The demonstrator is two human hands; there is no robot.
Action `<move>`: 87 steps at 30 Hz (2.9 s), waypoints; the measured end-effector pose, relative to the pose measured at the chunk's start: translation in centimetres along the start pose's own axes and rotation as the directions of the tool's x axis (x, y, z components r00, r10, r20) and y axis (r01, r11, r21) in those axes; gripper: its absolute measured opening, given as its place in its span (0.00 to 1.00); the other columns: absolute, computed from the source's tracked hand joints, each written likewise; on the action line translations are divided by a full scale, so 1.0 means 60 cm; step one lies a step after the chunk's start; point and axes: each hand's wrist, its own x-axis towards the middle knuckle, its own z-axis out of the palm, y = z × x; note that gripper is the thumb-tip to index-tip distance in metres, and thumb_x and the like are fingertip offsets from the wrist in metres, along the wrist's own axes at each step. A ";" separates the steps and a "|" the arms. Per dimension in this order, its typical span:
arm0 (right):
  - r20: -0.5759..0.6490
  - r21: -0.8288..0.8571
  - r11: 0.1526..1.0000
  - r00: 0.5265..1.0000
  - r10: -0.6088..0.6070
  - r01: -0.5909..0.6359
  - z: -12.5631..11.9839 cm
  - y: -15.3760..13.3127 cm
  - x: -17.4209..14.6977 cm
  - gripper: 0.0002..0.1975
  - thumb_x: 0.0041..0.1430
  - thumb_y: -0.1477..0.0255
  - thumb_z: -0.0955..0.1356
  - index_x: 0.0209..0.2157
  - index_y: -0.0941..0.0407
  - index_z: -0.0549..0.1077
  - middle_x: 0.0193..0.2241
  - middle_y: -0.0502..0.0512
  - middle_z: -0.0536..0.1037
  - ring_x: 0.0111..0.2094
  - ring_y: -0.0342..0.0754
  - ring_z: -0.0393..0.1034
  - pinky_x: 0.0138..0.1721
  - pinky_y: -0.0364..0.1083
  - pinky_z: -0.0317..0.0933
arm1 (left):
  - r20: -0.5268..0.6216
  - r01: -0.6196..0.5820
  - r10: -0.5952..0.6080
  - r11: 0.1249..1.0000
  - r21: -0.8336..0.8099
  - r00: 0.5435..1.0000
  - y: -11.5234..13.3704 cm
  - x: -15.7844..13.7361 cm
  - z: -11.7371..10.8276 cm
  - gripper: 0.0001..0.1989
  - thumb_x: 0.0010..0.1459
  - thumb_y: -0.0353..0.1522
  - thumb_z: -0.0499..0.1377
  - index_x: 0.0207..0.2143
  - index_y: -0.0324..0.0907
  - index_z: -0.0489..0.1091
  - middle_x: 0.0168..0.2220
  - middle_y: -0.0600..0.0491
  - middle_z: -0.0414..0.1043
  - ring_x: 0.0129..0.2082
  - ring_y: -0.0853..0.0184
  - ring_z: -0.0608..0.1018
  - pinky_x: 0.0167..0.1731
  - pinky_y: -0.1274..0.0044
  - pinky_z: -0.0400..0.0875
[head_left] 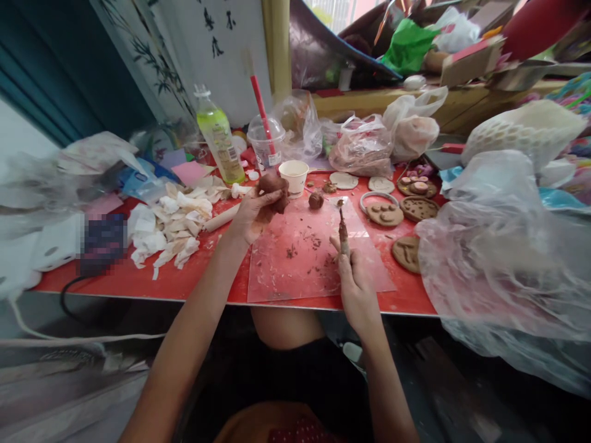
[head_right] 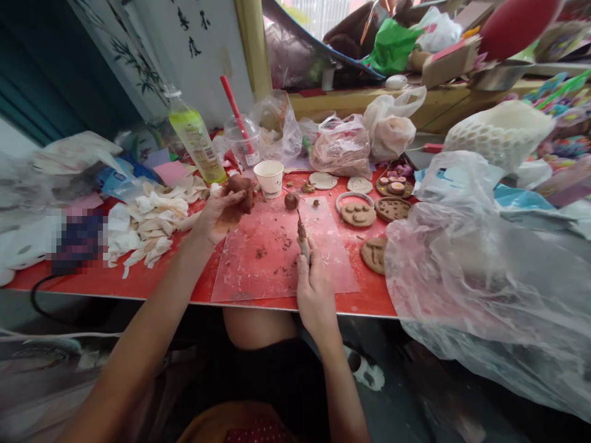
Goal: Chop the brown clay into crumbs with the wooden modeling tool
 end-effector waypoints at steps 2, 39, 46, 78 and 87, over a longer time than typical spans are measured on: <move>0.004 0.006 1.000 1.000 0.002 -0.002 0.001 0.001 0.000 0.25 0.66 0.56 0.55 0.59 0.52 0.61 0.61 0.60 0.65 0.57 0.53 0.64 0.57 0.58 0.55 | -0.088 0.015 -0.021 0.998 -0.068 0.996 0.002 -0.001 -0.001 0.05 0.57 0.22 0.56 0.33 0.39 0.71 0.31 0.56 0.76 0.26 0.76 0.76 0.26 0.85 0.70; -0.011 -0.018 1.000 1.000 -0.007 0.006 0.001 -0.001 0.002 0.21 0.66 0.57 0.56 0.54 0.51 0.65 0.57 0.60 0.69 0.53 0.54 0.66 0.55 0.59 0.55 | -0.144 0.026 -0.026 1.000 0.002 0.989 0.017 -0.034 0.023 0.20 0.61 0.37 0.54 0.18 0.43 0.53 0.08 0.64 0.53 0.04 0.78 0.54 0.07 0.80 0.42; -0.021 -0.058 0.998 1.000 -0.013 0.012 0.000 -0.001 0.002 0.21 0.66 0.58 0.55 0.53 0.51 0.65 0.55 0.60 0.70 0.52 0.55 0.67 0.54 0.60 0.56 | -0.157 -0.033 0.031 0.999 -0.009 0.987 0.013 -0.039 0.025 0.25 0.64 0.34 0.48 0.14 0.42 0.46 0.07 0.62 0.46 0.04 0.77 0.51 0.08 0.77 0.40; -0.006 -0.042 0.999 1.000 0.000 0.000 0.000 -0.002 0.000 0.22 0.66 0.57 0.55 0.54 0.51 0.65 0.54 0.60 0.71 0.52 0.55 0.66 0.54 0.59 0.57 | -0.049 0.238 -0.240 0.971 -0.030 0.970 0.007 -0.031 0.023 0.15 0.64 0.38 0.53 0.24 0.42 0.61 0.13 0.64 0.59 0.05 0.80 0.57 0.05 0.85 0.46; -0.001 -0.034 0.999 1.000 0.005 -0.005 0.001 0.001 0.001 0.21 0.66 0.57 0.55 0.53 0.52 0.65 0.53 0.61 0.72 0.53 0.55 0.66 0.54 0.59 0.57 | -0.092 0.172 -0.169 0.985 0.031 0.981 0.001 -0.033 0.022 0.26 0.60 0.45 0.54 0.14 0.43 0.54 0.07 0.63 0.50 0.04 0.77 0.56 0.05 0.81 0.46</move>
